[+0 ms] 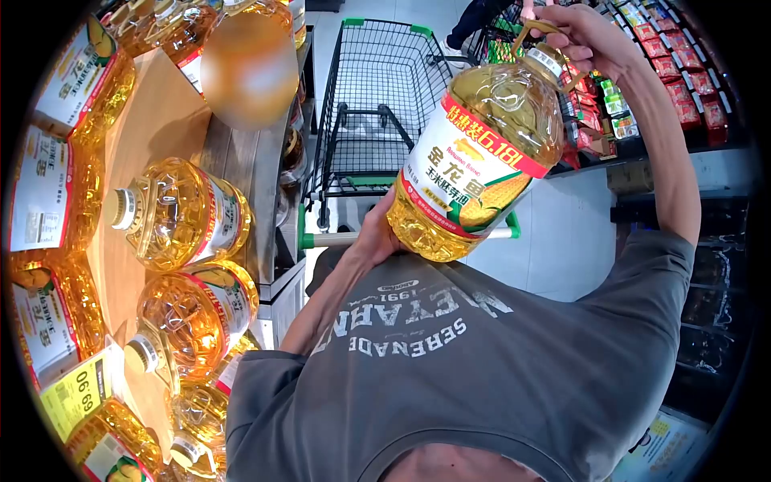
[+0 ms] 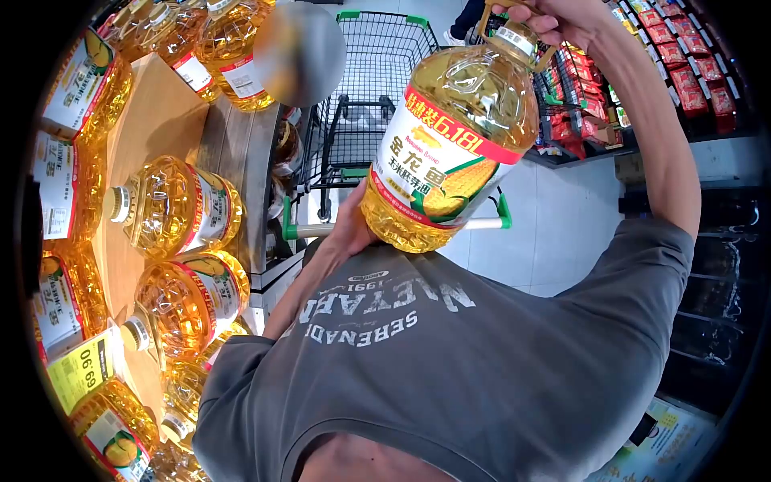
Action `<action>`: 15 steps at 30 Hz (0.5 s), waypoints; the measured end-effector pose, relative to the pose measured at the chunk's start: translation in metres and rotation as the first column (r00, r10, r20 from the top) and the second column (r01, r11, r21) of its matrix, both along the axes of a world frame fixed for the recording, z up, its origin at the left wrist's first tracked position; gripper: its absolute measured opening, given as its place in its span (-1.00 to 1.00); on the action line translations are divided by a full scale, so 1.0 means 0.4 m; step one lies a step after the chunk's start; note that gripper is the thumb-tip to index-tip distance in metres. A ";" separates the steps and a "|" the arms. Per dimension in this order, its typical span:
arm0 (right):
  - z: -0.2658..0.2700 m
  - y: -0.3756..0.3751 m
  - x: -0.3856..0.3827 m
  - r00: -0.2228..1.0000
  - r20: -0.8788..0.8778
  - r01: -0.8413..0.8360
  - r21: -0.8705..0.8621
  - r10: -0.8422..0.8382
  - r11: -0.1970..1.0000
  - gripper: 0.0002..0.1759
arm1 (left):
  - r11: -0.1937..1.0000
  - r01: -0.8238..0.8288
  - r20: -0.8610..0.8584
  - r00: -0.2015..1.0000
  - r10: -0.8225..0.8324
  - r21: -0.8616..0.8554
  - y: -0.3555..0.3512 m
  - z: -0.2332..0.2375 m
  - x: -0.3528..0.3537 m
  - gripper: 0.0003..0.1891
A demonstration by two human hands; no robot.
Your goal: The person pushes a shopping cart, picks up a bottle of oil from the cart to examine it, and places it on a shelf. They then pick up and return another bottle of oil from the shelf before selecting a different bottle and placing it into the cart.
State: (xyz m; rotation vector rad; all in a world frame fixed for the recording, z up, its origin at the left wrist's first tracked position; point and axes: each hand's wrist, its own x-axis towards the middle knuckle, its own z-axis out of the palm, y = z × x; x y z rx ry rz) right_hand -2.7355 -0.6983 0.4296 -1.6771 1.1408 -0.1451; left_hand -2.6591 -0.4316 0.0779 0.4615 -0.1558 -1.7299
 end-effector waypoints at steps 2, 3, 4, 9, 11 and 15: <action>0.001 -0.063 -0.029 0.998 0.000 -0.064 0.089 0.065 0.994 -0.79 | 1.000 0.022 -0.013 1.000 -0.022 -0.013 0.002 -0.005 -0.004 -0.26; -0.004 -0.065 -0.029 0.992 0.007 -0.125 0.182 0.126 0.975 -0.83 | 1.000 0.016 -0.013 1.000 -0.016 -0.015 0.001 -0.006 -0.009 -0.26; -0.033 -0.055 -0.039 0.970 -0.085 -0.240 -0.180 0.228 0.954 -0.67 | 1.000 -0.003 0.020 1.000 0.004 -0.030 -0.001 -0.006 -0.015 -0.24; -0.035 0.007 -0.004 0.949 -0.131 -0.311 -0.225 0.288 0.923 -0.68 | 0.999 -0.034 0.006 0.999 0.034 -0.017 0.014 -0.012 -0.018 -0.21; -0.039 0.020 0.010 0.958 -0.076 -0.287 -0.198 0.277 0.937 -0.68 | 0.999 0.013 -0.050 0.999 -0.015 -0.047 0.026 -0.031 -0.019 -0.18; 0.014 0.095 0.056 0.941 -0.068 -0.337 -0.251 0.330 0.907 -0.63 | 0.998 -0.036 -0.079 0.996 0.031 -0.060 0.041 -0.038 -0.008 -0.20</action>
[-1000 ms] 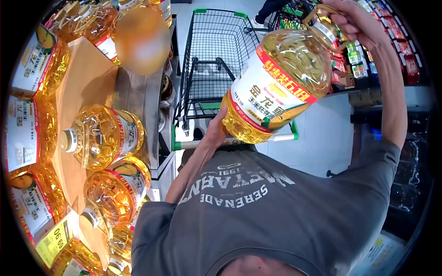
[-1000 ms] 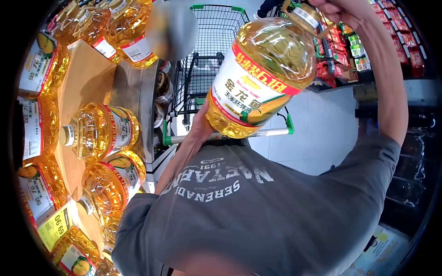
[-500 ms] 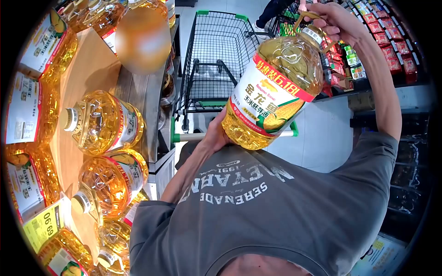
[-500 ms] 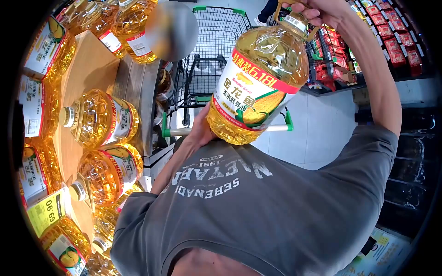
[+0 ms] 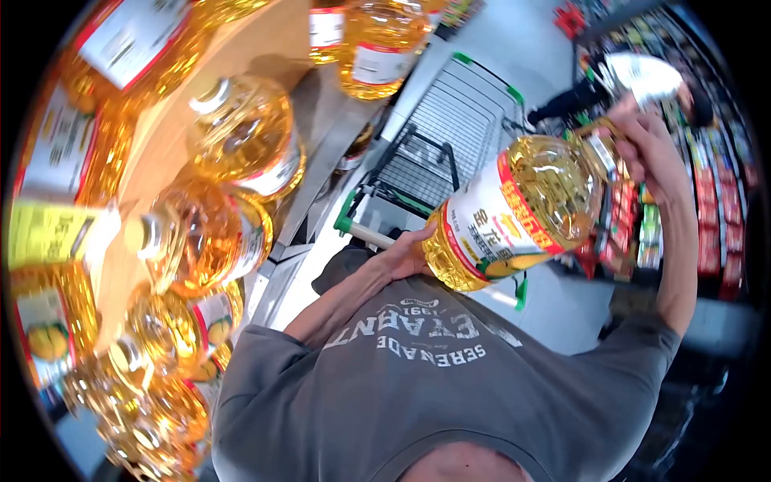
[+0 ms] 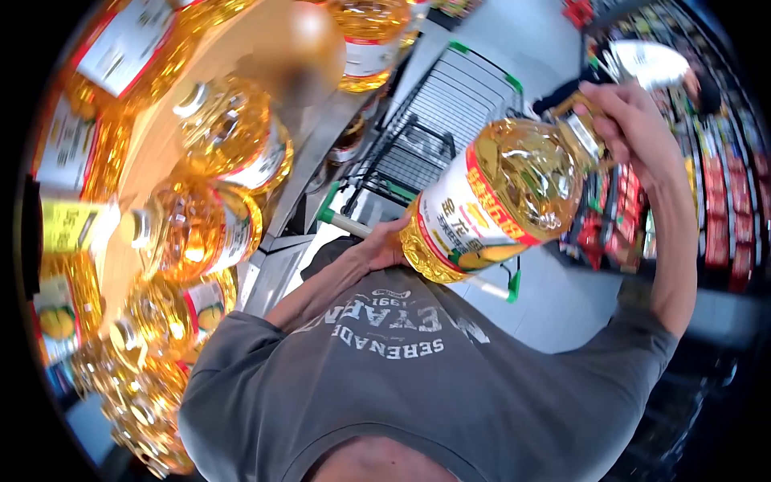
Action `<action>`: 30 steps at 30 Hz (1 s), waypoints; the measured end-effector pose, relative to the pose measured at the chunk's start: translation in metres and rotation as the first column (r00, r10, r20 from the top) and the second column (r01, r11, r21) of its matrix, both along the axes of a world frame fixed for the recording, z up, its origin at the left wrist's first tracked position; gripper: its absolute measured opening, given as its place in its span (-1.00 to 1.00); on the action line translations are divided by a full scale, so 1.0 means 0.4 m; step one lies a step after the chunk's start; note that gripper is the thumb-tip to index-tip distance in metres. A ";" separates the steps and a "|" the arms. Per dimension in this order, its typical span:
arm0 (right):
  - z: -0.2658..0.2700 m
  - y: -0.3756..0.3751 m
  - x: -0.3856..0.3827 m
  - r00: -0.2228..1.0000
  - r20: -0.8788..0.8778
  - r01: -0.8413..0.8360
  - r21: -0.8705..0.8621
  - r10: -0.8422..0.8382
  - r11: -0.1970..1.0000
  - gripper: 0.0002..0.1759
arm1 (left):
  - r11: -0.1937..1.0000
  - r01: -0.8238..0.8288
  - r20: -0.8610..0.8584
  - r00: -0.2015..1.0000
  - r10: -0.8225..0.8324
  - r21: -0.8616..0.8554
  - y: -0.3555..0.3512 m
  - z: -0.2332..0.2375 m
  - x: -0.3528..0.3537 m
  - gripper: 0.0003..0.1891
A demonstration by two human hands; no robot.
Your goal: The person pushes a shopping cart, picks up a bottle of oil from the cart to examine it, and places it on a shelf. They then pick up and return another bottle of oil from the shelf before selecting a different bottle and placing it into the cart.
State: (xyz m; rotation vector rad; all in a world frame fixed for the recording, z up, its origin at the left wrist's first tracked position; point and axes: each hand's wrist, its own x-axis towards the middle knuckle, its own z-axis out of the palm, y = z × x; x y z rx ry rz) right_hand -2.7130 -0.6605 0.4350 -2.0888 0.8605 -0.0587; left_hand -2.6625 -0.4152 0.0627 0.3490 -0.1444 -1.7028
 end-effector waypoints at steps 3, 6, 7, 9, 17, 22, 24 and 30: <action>0.021 0.020 0.039 0.995 0.003 -0.100 0.019 0.100 0.995 -0.63 | 0.994 -0.112 0.004 0.994 0.112 0.005 0.016 0.011 0.004 -0.22; 0.035 0.073 0.081 0.973 0.051 -0.224 -0.057 0.227 0.973 -0.60 | 0.960 -0.256 -0.059 0.966 0.251 -0.113 0.013 -0.006 -0.006 -0.26; 0.038 0.093 0.097 0.969 0.039 -0.235 -0.131 0.242 0.963 -0.57 | 0.938 -0.322 -0.121 0.944 0.308 -0.129 0.012 -0.010 -0.008 -0.26; 0.041 0.150 0.118 0.946 0.148 -0.255 -0.214 0.289 0.943 -0.50 | 0.895 -0.420 -0.251 0.892 0.377 -0.148 -0.002 -0.036 -0.003 -0.22; -0.001 0.281 0.202 0.837 0.235 -0.461 -0.186 0.495 0.868 -0.54 | 0.478 -0.817 -0.521 0.575 0.631 -0.322 -0.089 0.006 0.100 -0.28; -0.097 0.280 0.280 0.729 0.147 -0.608 -0.310 0.668 0.731 -0.46 | 0.511 -0.859 -0.710 0.376 0.596 -0.026 -0.078 0.055 0.199 -0.20; -0.128 0.266 0.307 0.664 0.095 -0.707 -0.243 0.742 0.664 -0.44 | 0.459 -0.885 -0.669 0.299 0.681 0.072 -0.081 0.069 0.230 -0.17; -0.237 0.255 0.389 0.586 -0.021 -0.750 -0.393 0.810 0.532 -0.51 | 0.386 -0.917 -0.640 0.237 0.731 0.102 -0.062 0.021 0.296 -0.06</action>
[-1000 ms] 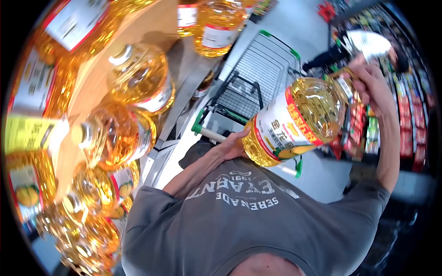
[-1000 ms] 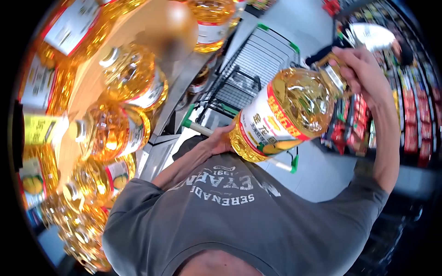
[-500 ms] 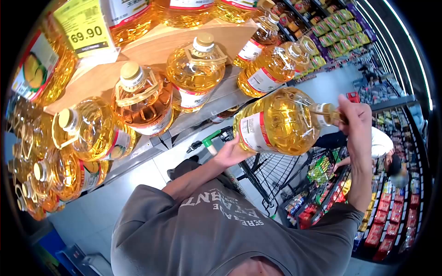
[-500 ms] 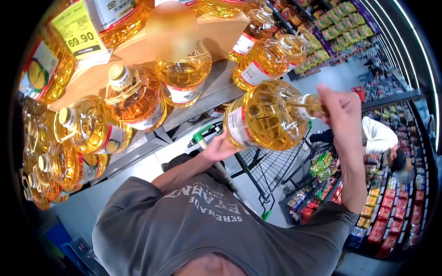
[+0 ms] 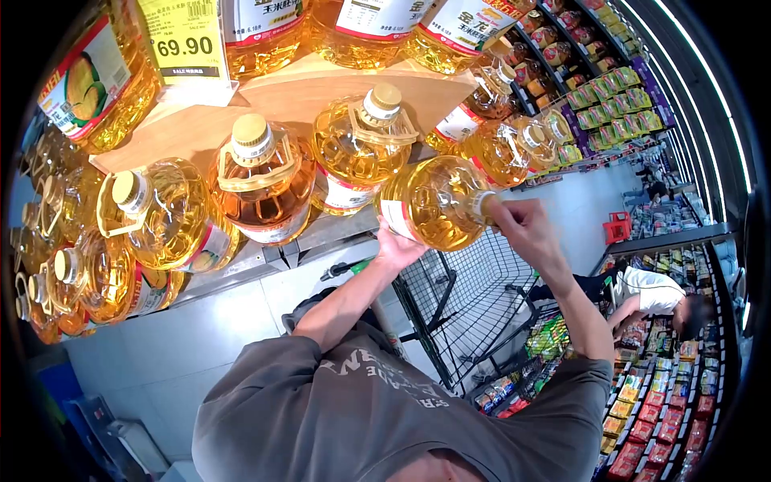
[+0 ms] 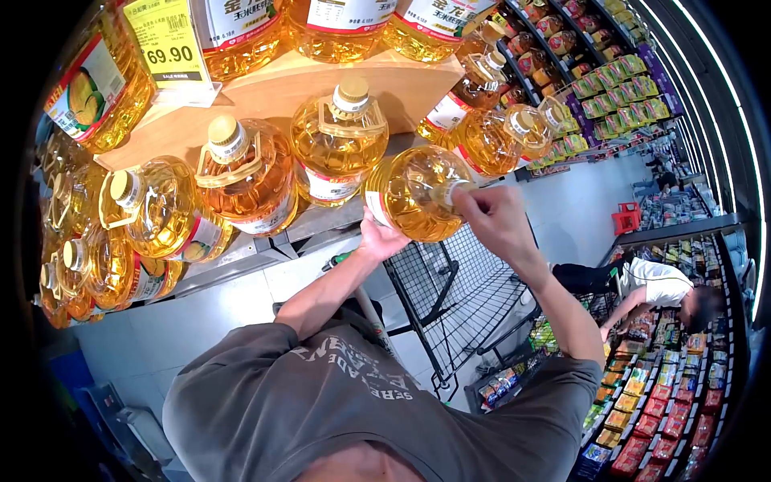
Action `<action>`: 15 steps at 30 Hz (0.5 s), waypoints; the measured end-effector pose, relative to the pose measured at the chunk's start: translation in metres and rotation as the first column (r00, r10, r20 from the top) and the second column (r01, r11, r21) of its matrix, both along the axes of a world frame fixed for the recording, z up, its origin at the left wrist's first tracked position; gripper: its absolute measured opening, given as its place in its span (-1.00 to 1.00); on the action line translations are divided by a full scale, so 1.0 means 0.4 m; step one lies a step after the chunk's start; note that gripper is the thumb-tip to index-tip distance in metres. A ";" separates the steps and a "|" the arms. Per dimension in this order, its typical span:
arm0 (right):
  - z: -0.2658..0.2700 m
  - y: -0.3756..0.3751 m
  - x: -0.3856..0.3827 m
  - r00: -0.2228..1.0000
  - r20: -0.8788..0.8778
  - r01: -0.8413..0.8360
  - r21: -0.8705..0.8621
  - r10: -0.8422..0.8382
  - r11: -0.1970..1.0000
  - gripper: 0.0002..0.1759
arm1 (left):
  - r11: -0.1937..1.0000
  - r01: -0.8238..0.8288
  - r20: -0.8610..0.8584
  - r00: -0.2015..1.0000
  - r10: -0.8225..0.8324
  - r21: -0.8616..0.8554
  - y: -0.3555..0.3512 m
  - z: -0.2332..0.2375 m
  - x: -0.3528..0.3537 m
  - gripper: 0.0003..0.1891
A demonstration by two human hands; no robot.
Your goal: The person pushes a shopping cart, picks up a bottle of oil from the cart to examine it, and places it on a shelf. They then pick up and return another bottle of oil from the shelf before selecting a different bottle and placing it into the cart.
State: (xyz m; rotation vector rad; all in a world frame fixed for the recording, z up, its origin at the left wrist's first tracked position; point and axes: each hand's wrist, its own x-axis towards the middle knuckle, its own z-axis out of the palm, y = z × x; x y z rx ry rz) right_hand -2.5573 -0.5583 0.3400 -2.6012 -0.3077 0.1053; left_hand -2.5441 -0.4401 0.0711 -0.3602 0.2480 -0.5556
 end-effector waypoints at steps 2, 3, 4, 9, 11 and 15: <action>-0.008 0.013 0.036 0.999 0.033 -0.031 0.049 0.029 0.998 -0.57 | 0.999 -0.046 -0.013 0.999 0.046 -0.010 -0.012 0.008 0.021 -0.05; -0.006 0.021 0.055 0.996 0.068 -0.056 0.020 0.055 0.998 -0.57 | 0.999 -0.047 -0.082 0.996 0.046 -0.005 -0.020 0.010 0.029 -0.06; -0.010 0.027 0.071 0.992 0.103 -0.078 -0.010 0.079 0.997 -0.58 | 0.999 -0.045 -0.151 0.988 0.044 -0.001 -0.027 0.009 0.030 -0.07; -0.064 -0.008 0.193 0.933 0.292 -0.224 0.013 0.210 0.975 -0.70 | 0.988 -0.121 -0.077 0.990 0.114 -0.093 -0.061 -0.005 0.077 -0.05; -0.080 0.006 0.211 0.891 0.376 -0.268 -0.014 0.253 0.963 -0.72 | 0.989 -0.137 -0.108 0.986 0.129 -0.063 -0.065 0.010 0.083 -0.05; -0.094 0.013 0.243 0.820 0.498 -0.342 0.031 0.282 0.939 -0.73 | 0.981 -0.188 -0.039 0.982 0.186 -0.053 -0.081 -0.012 0.087 -0.05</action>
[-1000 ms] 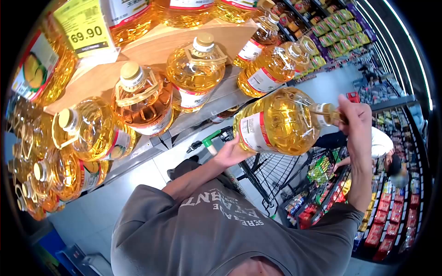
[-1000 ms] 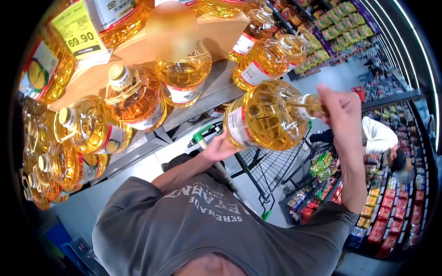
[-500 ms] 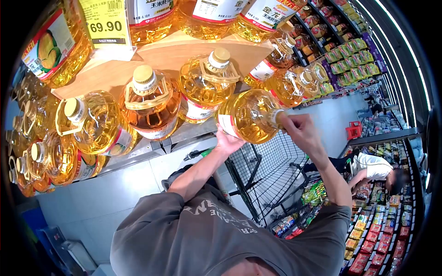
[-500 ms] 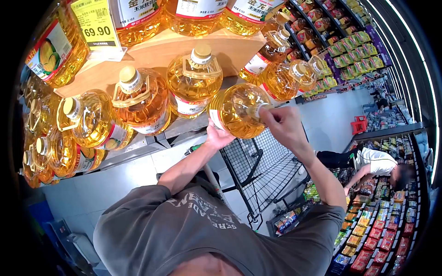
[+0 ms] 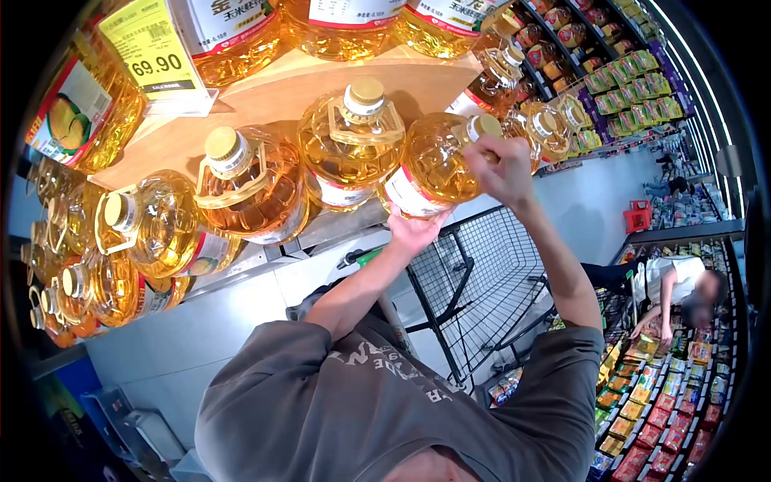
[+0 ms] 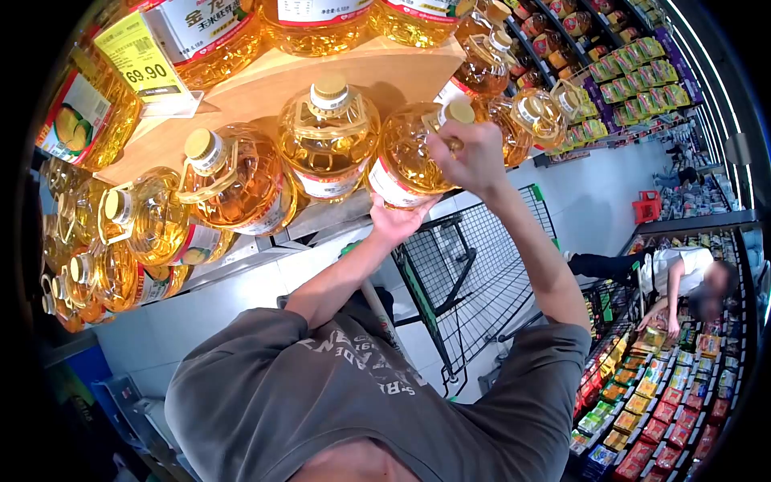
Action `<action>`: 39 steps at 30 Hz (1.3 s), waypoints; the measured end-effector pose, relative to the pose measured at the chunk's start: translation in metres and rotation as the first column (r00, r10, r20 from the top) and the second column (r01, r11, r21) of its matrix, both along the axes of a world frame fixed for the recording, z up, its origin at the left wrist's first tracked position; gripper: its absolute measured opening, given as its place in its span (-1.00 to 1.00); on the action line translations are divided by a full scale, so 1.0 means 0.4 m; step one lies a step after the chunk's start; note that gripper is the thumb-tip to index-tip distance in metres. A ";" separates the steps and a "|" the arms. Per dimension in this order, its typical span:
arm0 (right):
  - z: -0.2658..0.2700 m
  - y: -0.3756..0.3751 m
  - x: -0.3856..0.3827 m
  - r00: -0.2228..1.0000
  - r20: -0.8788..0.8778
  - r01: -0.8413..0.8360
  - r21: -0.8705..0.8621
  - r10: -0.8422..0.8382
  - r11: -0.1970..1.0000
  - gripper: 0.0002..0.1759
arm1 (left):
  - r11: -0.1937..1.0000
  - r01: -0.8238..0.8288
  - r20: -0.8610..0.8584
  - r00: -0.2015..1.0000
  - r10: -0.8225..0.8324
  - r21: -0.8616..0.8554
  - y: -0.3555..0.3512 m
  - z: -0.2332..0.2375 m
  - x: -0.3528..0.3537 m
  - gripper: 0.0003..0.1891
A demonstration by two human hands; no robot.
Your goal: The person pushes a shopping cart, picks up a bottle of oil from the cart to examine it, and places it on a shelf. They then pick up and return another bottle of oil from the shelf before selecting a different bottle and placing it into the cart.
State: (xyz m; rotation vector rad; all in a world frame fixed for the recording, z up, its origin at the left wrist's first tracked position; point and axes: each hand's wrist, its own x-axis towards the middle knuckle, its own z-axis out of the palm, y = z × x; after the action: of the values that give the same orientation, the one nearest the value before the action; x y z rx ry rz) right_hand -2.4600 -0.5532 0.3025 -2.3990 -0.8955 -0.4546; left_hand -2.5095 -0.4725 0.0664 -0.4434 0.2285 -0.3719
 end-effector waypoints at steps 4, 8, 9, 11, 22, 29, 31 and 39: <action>-0.013 -0.028 0.032 1.000 -0.007 -0.007 0.088 0.008 0.996 -0.76 | 0.996 -0.076 0.108 0.992 0.071 0.042 -0.020 -0.011 0.007 -0.02; -0.008 -0.039 0.037 1.000 0.015 -0.022 0.103 0.021 0.994 -0.77 | 0.995 -0.089 0.135 0.987 0.082 0.045 -0.037 -0.042 0.025 0.02; -0.005 -0.042 0.041 0.998 0.032 -0.057 0.092 0.054 0.994 -0.77 | 0.994 -0.100 0.131 0.987 0.094 0.043 -0.037 -0.037 0.027 0.02; 0.004 -0.050 0.056 0.996 0.087 -0.004 0.013 0.002 1.000 -0.81 | 0.999 -0.037 0.080 0.996 0.036 0.010 -0.026 -0.031 0.035 0.00; -0.008 -0.164 -0.066 0.952 0.306 0.007 -0.006 -0.005 1.000 -0.73 | 0.994 0.078 0.025 0.996 -0.080 0.076 -0.036 -0.045 0.081 0.15; -0.209 -0.401 -0.423 0.922 -0.134 0.357 -0.063 -0.362 0.932 -0.64 | 0.625 0.275 0.083 0.873 -0.481 0.731 0.103 -0.025 0.010 -0.10; -0.358 -0.466 -0.549 0.820 -0.247 0.521 -0.053 -0.516 0.852 -0.61 | 0.390 0.169 0.146 0.738 -0.659 0.905 0.144 -0.056 -0.027 -0.15; -0.574 -0.276 -0.991 0.367 -0.328 0.845 -0.273 -0.871 0.459 -0.33 | -0.160 -0.979 -0.121 0.144 -0.982 0.129 0.144 -0.054 -0.184 -0.51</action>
State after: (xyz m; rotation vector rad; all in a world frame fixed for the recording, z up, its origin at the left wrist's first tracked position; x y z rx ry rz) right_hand -2.8565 -0.6634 0.0730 -2.6886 0.6794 -0.2133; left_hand -2.5831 -0.4150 0.0448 2.3276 -1.2600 -0.3909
